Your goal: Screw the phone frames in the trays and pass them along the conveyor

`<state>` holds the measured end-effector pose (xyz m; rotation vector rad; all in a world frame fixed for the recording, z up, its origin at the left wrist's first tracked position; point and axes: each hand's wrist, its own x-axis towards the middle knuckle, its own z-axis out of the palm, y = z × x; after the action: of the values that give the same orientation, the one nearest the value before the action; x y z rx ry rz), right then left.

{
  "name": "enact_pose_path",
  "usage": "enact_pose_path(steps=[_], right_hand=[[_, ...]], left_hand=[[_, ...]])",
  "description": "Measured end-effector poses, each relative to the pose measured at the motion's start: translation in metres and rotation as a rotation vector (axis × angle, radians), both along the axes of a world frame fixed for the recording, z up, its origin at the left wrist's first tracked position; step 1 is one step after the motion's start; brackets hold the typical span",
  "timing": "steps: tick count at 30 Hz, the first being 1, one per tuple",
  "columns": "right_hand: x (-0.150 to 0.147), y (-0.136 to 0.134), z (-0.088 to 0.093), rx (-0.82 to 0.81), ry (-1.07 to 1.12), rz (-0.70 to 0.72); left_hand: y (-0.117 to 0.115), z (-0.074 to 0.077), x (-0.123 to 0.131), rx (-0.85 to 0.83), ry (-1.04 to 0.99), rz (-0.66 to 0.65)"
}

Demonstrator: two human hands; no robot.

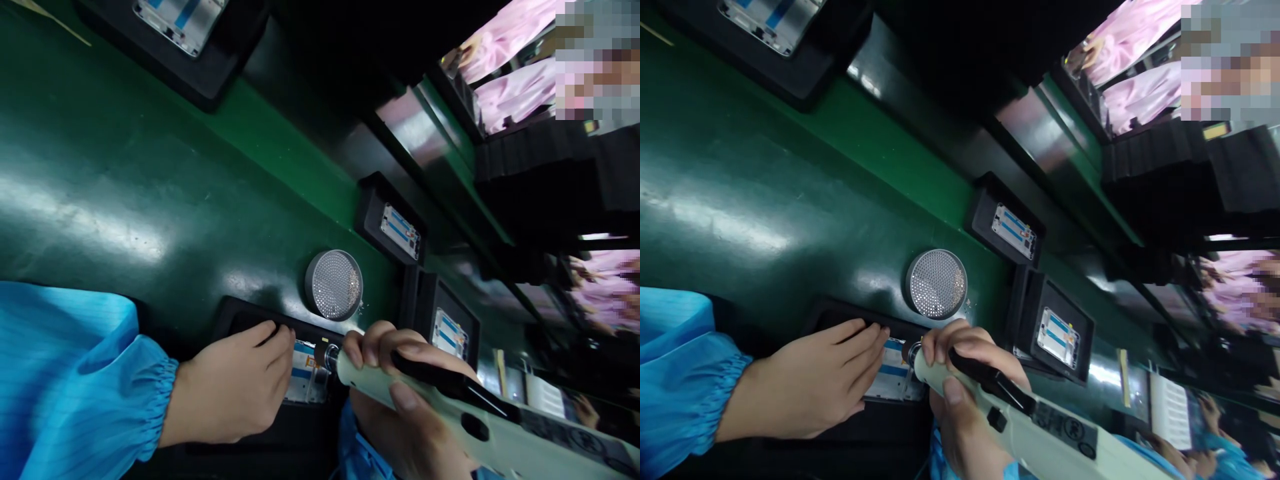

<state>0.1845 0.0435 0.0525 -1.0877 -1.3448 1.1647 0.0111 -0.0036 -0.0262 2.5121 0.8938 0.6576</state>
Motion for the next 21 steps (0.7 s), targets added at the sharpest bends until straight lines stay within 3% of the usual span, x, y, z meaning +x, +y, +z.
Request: enact_pose_path(steps=[21], right_hand=[[-0.0028,0.0,-0.0014,0.045,-0.025,-0.017]], left_hand=[[-0.0012,-0.0009,0.002,-0.017,-0.031,0.01]])
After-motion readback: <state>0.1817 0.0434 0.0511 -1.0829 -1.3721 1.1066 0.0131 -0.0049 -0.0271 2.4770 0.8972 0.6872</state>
